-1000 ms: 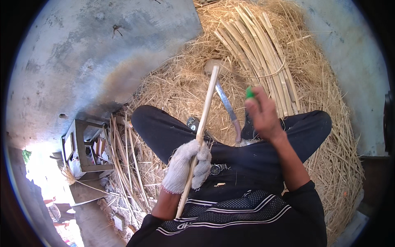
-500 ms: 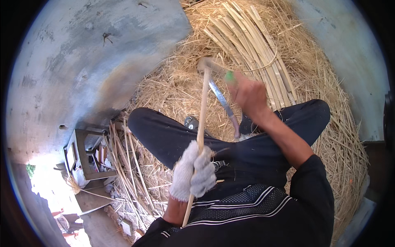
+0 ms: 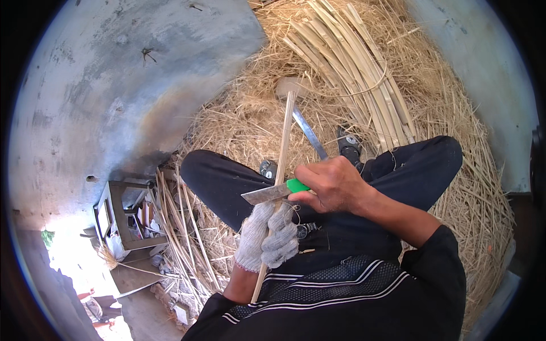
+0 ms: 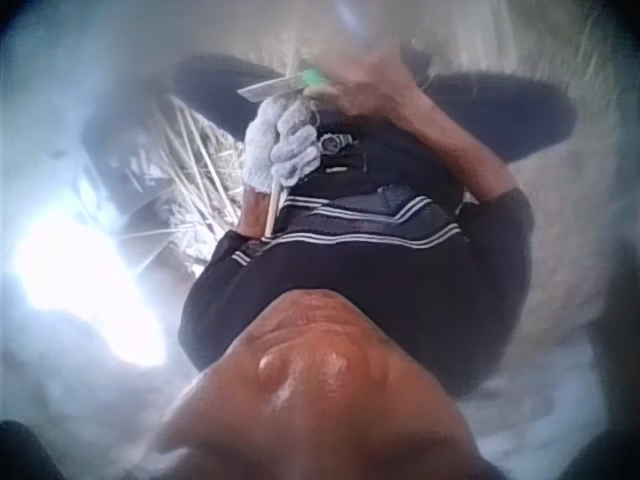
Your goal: The person sits cross-legged on a bed of straw and uses a green-handled knife to shave the outer layer off a bamboo stick. They hold the stick with a gloved left hand and repeatedly scrape the blade along its length to smooth the surface. The person switches to a larger machete to split the bamboo stick lengthwise into thinner strips.
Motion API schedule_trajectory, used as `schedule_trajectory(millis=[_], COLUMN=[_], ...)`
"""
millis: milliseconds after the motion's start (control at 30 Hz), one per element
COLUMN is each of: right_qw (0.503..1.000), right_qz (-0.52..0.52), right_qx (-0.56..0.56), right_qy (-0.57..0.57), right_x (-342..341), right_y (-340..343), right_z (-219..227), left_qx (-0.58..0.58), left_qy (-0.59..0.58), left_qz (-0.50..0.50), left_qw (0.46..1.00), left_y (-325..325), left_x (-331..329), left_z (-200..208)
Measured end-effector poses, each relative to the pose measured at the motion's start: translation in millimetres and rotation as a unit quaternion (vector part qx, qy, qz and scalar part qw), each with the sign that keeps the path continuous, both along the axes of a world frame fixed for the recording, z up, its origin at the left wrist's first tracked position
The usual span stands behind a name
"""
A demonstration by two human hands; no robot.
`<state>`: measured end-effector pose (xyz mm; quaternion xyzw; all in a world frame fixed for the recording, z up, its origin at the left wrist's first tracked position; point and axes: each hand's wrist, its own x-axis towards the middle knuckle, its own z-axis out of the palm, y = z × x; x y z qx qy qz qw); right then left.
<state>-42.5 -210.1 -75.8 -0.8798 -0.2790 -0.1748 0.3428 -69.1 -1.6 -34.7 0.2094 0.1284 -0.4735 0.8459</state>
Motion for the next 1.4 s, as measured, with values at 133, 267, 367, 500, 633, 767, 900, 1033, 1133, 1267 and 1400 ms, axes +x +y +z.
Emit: schedule_trajectory(millis=[133, 267, 367, 500, 633, 767, 900, 1033, 1133, 1267, 1400], right_qw=[0.992, 0.876, 0.891, 0.978, 0.997, 0.999, 0.999, 0.999, 0.999, 0.964, 0.863], right_qz=[-0.043, -0.446, -0.454, -0.137, 0.051, 0.017, 0.010, 0.030, -0.017, -0.235, -0.483], right_qx=[-0.029, -0.164, -0.026, 0.156, 0.058, 0.018, 0.001, -0.012, -0.037, -0.120, -0.056], right_qy=[-0.115, 0.082, -0.012, -0.017, -0.006, 0.035, 0.039, 0.035, -0.022, -0.031, 0.139], right_x=[15, 102, 117, 53, 9, 2, -4, -8, 1, 54, 117], right_y=[-2, -92, -147, -57, -11, -4, -7, -11, -9, -30, -139], right_z=[-13, -53, -50, 0, 12, 16, 15, 13, -4, -69, -64], left_qx=[-0.093, -0.239, -0.234, -0.275, -0.246, -0.230, -0.160, -0.115, -0.106, -0.101, -0.078], left_qy=[0.047, 0.035, 0.065, 0.051, 0.089, 0.076, 0.045, 0.028, 0.053, 0.074, 0.022], left_qz=[0.009, -0.068, 0.004, 0.004, -0.014, -0.029, -0.007, -0.003, 0.000, 0.014, -0.002], left_qw=[0.995, 0.968, 0.970, 0.960, 0.965, 0.970, 0.986, 0.993, 0.993, 0.992, 0.997], left_y=[-6, -5, 3, -4, -2, -7, -6, -5, -9, -5, -3], left_x=[-1, -26, -26, -4, -10, -5, -9, -13, -15, -16, -35], left_z=[-1, -3, -13, -7, -15, -5, -6, -1, 3, 1, 2])
